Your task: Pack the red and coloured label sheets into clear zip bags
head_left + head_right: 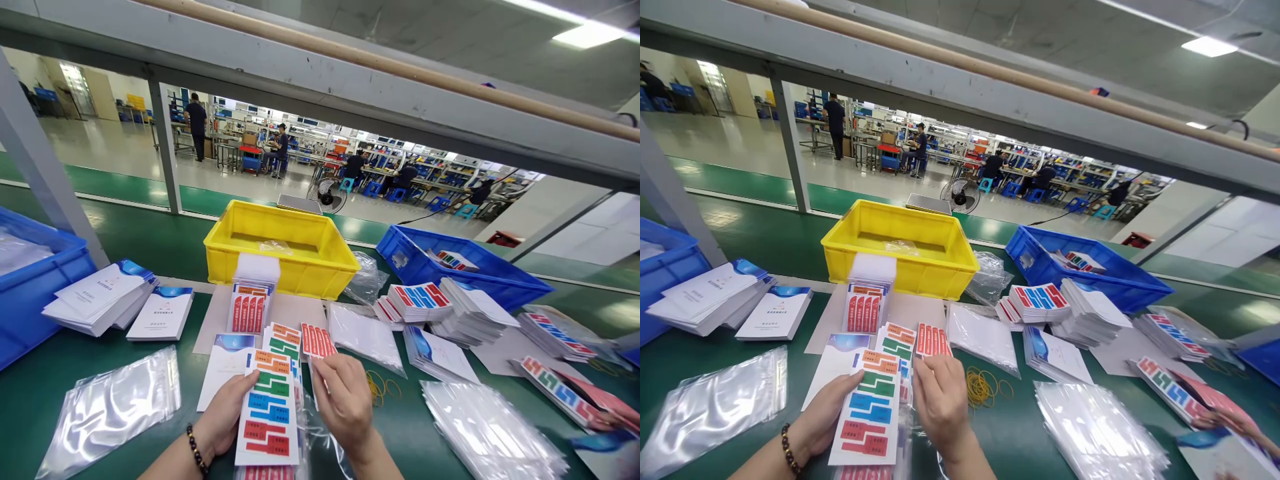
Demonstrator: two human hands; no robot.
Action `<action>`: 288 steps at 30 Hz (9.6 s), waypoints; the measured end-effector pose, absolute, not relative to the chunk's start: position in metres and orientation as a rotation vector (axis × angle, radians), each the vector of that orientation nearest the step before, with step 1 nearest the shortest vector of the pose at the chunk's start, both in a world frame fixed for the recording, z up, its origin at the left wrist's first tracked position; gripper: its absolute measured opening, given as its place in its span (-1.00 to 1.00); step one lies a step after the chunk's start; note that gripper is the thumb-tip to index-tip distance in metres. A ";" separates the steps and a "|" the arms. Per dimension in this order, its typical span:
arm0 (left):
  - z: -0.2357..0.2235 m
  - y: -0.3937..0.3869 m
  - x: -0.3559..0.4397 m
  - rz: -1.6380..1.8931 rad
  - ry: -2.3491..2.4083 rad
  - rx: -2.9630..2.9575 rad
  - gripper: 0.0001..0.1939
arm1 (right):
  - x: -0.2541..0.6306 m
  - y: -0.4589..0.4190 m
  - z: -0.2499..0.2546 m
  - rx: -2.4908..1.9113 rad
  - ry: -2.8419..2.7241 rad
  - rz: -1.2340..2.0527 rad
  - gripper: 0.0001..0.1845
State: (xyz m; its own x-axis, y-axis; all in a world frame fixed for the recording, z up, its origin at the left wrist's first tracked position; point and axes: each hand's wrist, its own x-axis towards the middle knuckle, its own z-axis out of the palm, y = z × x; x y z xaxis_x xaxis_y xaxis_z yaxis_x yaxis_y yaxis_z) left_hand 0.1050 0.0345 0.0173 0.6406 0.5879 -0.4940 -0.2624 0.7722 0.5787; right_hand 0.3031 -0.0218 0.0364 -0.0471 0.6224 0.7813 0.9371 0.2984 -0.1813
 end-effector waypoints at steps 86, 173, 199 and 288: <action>0.019 0.030 0.101 0.502 0.646 1.663 -0.89 | 0.306 -0.010 0.017 -1.287 -0.853 1.225 -0.66; 0.020 0.073 -0.052 -0.181 1.851 2.002 -0.74 | 0.249 -0.064 -0.055 -1.174 -2.616 -0.157 -0.34; 0.037 -0.011 0.054 0.463 1.130 1.801 -0.77 | 0.201 -0.040 -0.008 -1.434 -2.055 0.505 -0.54; 0.067 -0.007 0.014 0.285 0.844 2.448 -0.88 | 0.213 -0.053 0.022 -1.215 -2.353 0.647 -0.92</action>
State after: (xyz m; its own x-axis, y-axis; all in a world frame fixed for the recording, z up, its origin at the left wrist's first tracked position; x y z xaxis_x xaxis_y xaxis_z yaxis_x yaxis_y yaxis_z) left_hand 0.0142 -0.0070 0.0675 0.7827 0.6218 0.0258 0.5099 -0.6645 0.5463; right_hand 0.2125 -0.0530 0.0222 -0.5347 0.8324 0.1456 0.6409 0.5117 -0.5721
